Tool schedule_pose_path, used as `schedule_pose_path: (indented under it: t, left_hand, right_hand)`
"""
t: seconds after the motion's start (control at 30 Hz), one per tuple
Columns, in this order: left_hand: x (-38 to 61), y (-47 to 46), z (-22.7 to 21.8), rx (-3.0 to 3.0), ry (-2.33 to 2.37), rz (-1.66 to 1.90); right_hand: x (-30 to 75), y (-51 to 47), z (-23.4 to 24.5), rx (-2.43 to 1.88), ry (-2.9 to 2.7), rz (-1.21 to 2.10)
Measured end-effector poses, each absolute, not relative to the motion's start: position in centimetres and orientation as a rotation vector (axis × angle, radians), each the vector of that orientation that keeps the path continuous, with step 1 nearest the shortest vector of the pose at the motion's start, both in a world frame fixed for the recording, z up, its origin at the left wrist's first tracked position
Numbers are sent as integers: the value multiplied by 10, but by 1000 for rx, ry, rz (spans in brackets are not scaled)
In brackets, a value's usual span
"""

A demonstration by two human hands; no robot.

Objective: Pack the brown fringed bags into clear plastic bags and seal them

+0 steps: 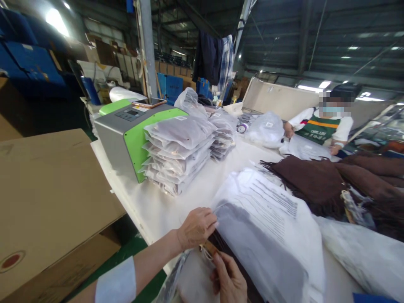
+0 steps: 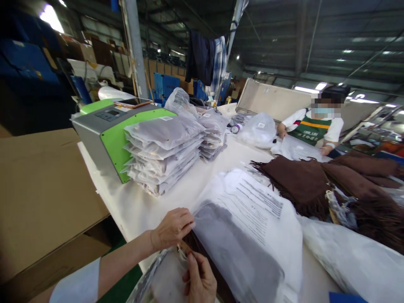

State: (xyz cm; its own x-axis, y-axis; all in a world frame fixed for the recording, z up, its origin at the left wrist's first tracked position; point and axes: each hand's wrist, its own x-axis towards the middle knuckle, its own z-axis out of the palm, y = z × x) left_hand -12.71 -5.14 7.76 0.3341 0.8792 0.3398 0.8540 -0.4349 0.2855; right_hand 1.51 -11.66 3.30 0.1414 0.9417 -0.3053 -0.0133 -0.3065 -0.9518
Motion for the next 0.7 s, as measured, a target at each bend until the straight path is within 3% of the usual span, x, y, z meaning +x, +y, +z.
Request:
schedule_pose_path:
  t: [0.13,0.37,0.47,0.57,0.7]
  left_hand:
    - [-129,-58,75,2565,1647,741]
    - [-129,-63,64,2651,1578,664]
    - [-131,-67,61,2604,1578,609]
    - [-140,-79,62,2456,1731,609]
    - [-156,-113,69,1820,2041,447]
  right_hand:
    - [17,-114,38,-1446,-870,1323]
    - [23,-101,37,-1240,-260,1590]
    - [22,-88,48,-1125,-198,1531]
    - [24,-84,55,-1030,-188,1491]
    - [31,-104,41,-1113,-363,1592]
